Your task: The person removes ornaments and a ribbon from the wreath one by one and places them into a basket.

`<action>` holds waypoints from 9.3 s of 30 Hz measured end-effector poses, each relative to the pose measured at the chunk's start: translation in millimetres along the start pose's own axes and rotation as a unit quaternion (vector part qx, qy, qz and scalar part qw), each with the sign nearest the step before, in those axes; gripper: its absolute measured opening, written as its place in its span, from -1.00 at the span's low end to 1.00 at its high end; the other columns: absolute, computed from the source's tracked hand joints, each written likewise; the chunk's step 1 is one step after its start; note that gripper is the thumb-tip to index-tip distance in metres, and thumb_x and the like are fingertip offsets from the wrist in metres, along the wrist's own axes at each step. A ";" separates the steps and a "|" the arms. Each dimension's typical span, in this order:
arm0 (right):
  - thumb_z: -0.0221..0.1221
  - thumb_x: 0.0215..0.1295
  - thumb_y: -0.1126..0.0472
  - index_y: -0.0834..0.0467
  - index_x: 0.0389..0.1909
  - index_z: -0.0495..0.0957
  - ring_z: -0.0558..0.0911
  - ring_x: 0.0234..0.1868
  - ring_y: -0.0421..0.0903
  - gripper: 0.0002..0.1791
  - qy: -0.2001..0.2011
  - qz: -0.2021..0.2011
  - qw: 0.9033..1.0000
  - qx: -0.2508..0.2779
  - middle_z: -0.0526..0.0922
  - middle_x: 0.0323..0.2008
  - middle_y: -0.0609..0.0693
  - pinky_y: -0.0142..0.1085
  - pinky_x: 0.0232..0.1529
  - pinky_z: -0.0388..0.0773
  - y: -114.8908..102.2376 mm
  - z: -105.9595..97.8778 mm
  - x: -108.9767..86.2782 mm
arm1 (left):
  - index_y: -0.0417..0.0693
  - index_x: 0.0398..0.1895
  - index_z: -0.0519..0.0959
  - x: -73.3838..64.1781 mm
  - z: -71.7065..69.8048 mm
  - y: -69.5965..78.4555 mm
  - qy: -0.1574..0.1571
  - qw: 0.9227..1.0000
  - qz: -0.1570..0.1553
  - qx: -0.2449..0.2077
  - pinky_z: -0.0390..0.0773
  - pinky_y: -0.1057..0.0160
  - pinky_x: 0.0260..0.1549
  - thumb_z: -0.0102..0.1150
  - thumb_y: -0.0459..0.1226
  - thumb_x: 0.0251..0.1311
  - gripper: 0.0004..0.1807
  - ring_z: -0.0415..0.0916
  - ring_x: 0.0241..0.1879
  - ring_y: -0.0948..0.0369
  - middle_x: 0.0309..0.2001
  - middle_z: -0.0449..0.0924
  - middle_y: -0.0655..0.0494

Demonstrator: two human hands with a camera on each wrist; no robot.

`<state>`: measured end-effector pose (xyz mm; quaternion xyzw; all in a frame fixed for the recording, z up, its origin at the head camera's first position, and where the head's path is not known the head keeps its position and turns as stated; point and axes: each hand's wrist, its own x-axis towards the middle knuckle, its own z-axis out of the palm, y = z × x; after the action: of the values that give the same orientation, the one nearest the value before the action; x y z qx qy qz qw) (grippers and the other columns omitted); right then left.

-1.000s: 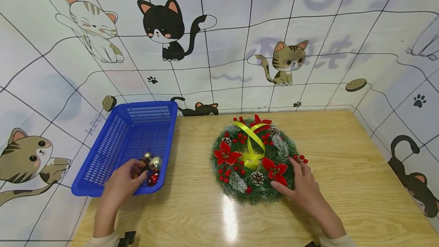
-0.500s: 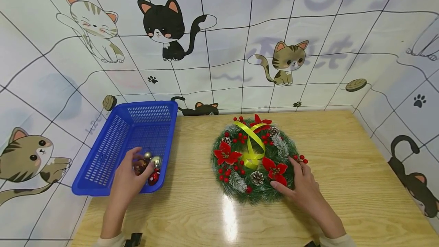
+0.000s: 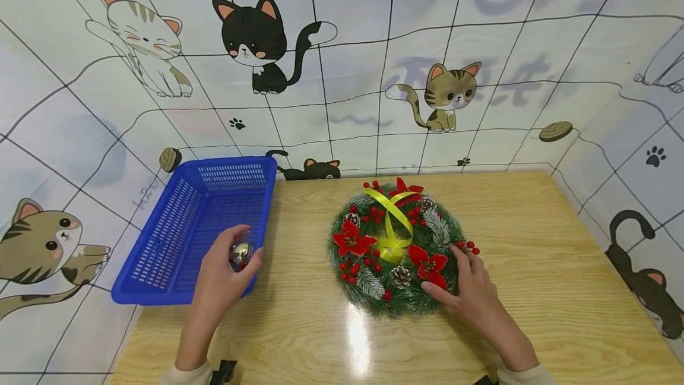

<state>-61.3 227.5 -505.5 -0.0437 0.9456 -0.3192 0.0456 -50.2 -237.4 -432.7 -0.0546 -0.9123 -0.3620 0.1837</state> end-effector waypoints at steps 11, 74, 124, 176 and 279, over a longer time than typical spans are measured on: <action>0.40 0.41 -0.30 0.36 0.68 0.03 0.15 0.44 0.76 0.19 -0.001 -0.004 1.000 -0.002 0.02 0.50 0.69 0.70 0.20 0.17 1.0 -0.2 0.6 | -0.20 0.30 0.61 9.6 20.5 18.9 -0.023 0.999 0.032 -0.019 0.65 -0.19 -0.06 0.47 -0.30 0.35 -0.51 0.63 -0.01 -0.07 0.22 0.67 -0.10; 0.41 0.39 -0.31 0.33 0.69 0.04 0.16 0.46 0.74 0.20 -0.004 -0.006 1.000 0.004 0.05 0.51 0.68 0.70 0.21 0.17 4.4 0.0 -1.4 | -0.12 0.16 0.69 30.0 136.7 87.7 -0.177 0.970 0.140 -0.088 0.62 0.00 -0.01 0.41 -0.22 0.45 -0.69 0.55 0.02 0.05 0.05 0.70 0.04; 0.40 0.39 -0.33 0.30 0.70 0.04 0.19 0.46 0.70 0.20 -0.002 -0.009 1.000 0.007 0.09 0.51 0.65 0.69 0.21 0.20 6.7 3.9 -2.6 | 0.07 -0.59 0.58 27.5 199.1 112.8 -0.139 0.976 0.141 0.096 0.25 0.12 -0.19 0.39 -0.40 0.33 -0.66 0.37 -0.33 0.15 -0.53 0.51 0.23; 0.39 0.42 -0.31 0.33 0.70 -0.01 0.13 0.45 0.74 0.21 -0.013 -0.002 1.000 -0.001 0.02 0.51 0.67 0.72 0.19 0.14 6.3 2.5 -0.1 | -0.22 -0.20 0.77 62.9 26.7 57.5 0.171 0.980 0.017 -0.096 0.49 0.34 -0.32 0.42 -0.40 0.36 -0.96 0.63 -0.22 0.03 -0.16 0.78 -0.04; 0.34 0.47 -0.29 0.36 0.70 -0.06 0.16 0.43 0.72 0.19 -0.028 -0.001 1.000 -0.013 0.04 0.48 0.68 0.69 0.19 0.17 -0.6 -0.4 -1.4 | -0.25 -0.07 0.74 11.6 -65.7 -59.9 0.084 0.976 -0.184 0.085 0.40 0.35 -0.34 0.34 -0.32 0.43 -0.84 0.63 -0.21 -0.03 -0.11 0.78 -0.21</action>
<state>-60.0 227.4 -504.7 -0.0539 0.9479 -0.3060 0.0708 -55.5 -326.3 -422.6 0.1606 -0.9152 -0.3144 0.1943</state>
